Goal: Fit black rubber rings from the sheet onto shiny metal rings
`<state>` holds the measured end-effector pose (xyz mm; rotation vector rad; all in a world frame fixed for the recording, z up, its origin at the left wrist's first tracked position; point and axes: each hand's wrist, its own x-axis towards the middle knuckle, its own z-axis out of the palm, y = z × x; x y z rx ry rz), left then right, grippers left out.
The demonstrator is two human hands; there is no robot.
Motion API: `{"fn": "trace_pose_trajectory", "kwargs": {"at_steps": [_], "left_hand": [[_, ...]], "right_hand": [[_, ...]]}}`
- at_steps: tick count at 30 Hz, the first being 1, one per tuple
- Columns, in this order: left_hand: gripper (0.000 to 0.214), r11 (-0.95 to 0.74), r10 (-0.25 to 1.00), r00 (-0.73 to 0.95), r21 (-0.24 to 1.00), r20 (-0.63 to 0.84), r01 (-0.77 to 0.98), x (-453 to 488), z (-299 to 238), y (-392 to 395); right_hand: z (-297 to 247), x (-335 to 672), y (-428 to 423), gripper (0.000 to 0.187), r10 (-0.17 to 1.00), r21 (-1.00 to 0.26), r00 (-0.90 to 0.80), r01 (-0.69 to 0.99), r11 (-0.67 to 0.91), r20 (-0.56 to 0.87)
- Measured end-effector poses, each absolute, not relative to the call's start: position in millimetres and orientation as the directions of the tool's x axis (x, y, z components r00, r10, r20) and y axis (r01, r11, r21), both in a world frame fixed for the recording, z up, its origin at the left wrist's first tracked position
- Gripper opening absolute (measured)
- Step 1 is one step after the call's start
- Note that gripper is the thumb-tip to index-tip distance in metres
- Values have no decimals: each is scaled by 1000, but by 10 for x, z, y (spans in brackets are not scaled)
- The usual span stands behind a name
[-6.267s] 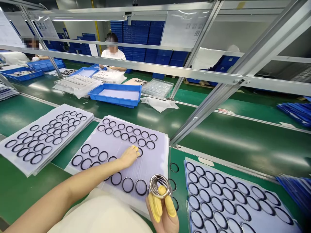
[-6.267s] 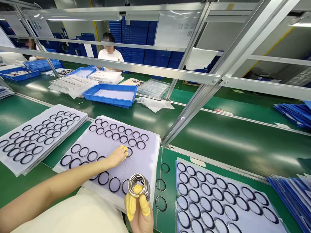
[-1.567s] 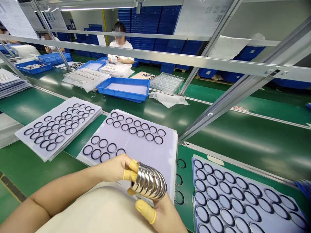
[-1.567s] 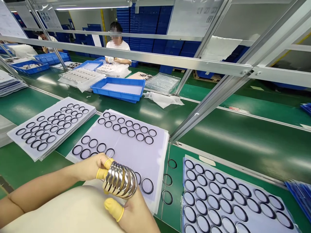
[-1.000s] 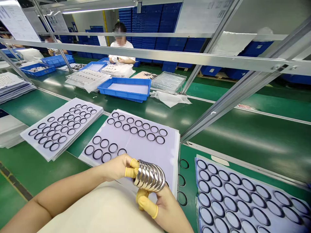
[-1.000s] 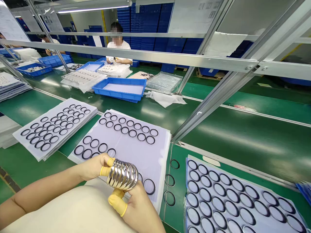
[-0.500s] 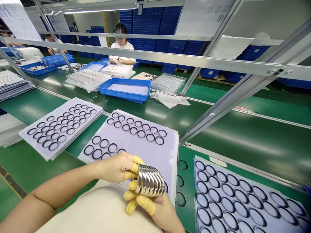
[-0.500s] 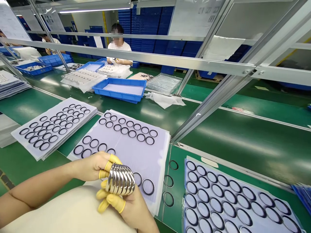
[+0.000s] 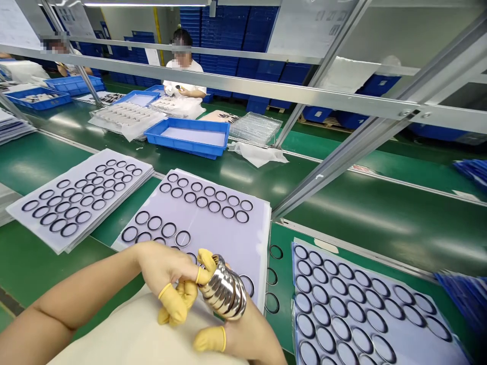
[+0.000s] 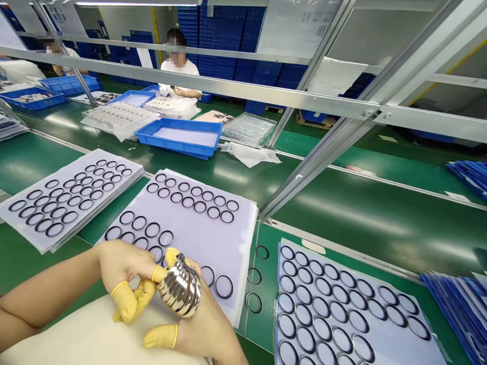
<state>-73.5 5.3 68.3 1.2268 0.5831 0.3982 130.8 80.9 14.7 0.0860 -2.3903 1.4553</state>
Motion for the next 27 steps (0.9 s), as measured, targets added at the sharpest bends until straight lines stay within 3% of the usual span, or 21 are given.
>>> {"fn": "trace_pose_trajectory", "kwargs": {"at_steps": [6, 10, 15, 18, 22, 24, 27], "left_hand": [[49, 294, 584, 796, 955, -161, -22, -725, 556, 19], [58, 296, 595, 781, 955, -191, 8, -706, 494, 24], [71, 127, 796, 602, 990, -63, -65, -547, 430, 20], [58, 222, 920, 366, 955, -140, -195, -418, 401, 8], [31, 347, 926, 250, 897, -282, -275, -352, 442, 22], [30, 240, 960, 203, 942, -194, -234, -366, 498, 39], [34, -23, 990, 139, 994, 38, -108, -405, 588, 51]], "right_hand": [[84, 1352, 830, 80, 151, -809, -894, -296, 508, 422], [92, 1381, 825, 82, 212, -848, -888, -282, 448, 407], [140, 1400, 752, 101, 381, -945, -887, -154, 289, 261], [192, 1394, 721, 105, 468, -961, -855, -116, 252, 226], [239, 1375, 719, 84, 428, -934, -860, -137, 329, 277], [234, 1364, 713, 82, 385, -934, -879, -158, 320, 281], [194, 1350, 685, 96, 324, -955, -912, -180, 235, 251]]}}
